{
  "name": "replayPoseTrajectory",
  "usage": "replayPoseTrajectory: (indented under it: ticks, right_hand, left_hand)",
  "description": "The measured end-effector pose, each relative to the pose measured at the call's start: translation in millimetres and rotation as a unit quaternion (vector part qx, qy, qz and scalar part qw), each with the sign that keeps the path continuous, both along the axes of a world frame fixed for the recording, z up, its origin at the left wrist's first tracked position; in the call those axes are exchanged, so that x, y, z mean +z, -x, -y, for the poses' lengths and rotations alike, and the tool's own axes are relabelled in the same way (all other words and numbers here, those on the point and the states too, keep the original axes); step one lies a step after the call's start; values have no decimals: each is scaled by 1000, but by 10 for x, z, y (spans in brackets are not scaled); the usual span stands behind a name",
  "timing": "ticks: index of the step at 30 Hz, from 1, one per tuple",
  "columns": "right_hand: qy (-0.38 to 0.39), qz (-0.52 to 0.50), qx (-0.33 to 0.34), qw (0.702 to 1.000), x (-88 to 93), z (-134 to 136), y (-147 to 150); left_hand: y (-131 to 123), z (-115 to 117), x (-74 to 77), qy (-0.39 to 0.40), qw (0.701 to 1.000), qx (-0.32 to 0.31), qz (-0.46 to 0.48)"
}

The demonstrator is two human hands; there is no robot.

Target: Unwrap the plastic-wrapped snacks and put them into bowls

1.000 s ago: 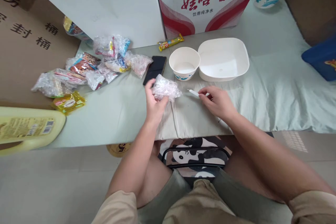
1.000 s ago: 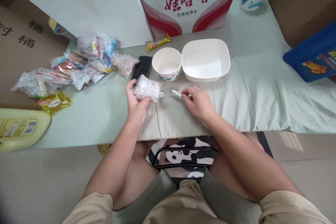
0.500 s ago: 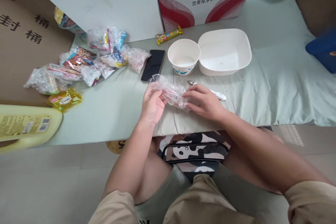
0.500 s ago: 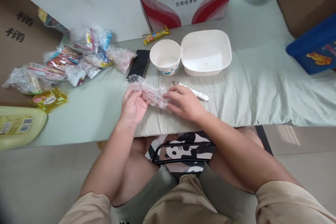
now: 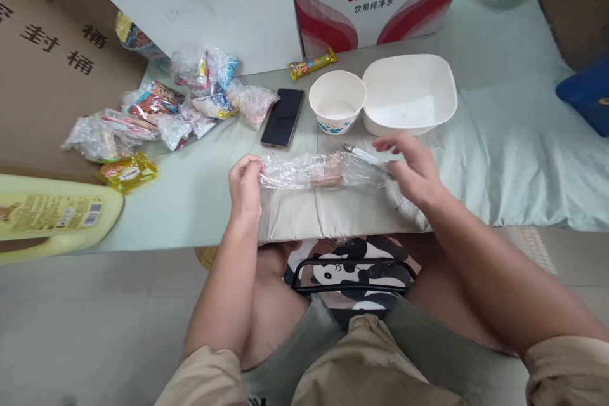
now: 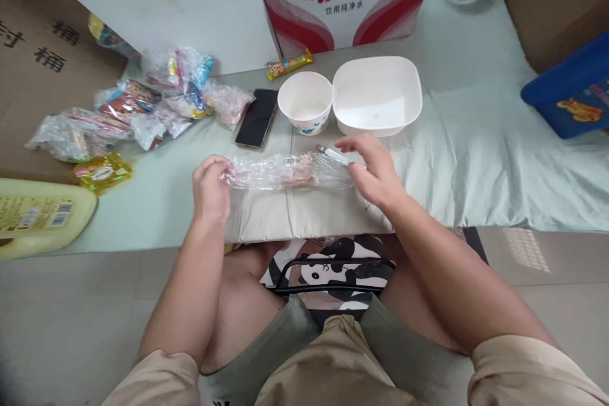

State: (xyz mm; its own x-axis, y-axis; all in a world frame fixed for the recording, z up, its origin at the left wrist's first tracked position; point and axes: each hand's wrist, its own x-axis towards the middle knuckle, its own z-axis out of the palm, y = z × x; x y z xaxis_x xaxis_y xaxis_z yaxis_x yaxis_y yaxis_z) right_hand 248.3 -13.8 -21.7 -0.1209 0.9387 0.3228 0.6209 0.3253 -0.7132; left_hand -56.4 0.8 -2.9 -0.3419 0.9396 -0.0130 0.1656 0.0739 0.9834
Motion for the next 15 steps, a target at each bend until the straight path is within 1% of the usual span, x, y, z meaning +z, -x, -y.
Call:
replayPoseTrajectory:
  ticks: [2, 3, 5, 7, 9, 11, 12, 13, 14, 15]
  right_hand:
    - [-53, 50, 100, 992, -5, 42, 46]
    - [-76, 82, 137, 984, -3, 69, 76]
    - [-105, 139, 178, 968, 20, 132, 133]
    - [-90, 175, 208, 958, 70, 200, 173]
    - [-16, 218, 240, 946, 140, 261, 201]
    - [87, 286, 235, 925, 208, 300, 233]
    - [130, 322, 213, 913, 233, 309, 253]
    - [160, 350, 181, 905, 249, 310, 275]
    - [173, 365, 141, 904, 257, 303, 298]
    - [169, 365, 100, 910, 255, 292, 321]
  left_hand:
    - [67, 37, 10, -10, 995, -53, -85]
    - [98, 59, 20, -14, 989, -81, -122]
    - [152, 106, 49, -6, 978, -125, -164]
    - [189, 149, 81, 37, 974, -148, -165]
    - [199, 179, 105, 93, 972, -150, -153]
    - [175, 194, 110, 132, 962, -161, -176]
    - [149, 196, 105, 140, 952, -181, -202]
    - [115, 194, 93, 139, 939, -209, -236]
    - [75, 189, 77, 131, 923, -239, -273]
    - [29, 182, 56, 115, 909, -262, -304]
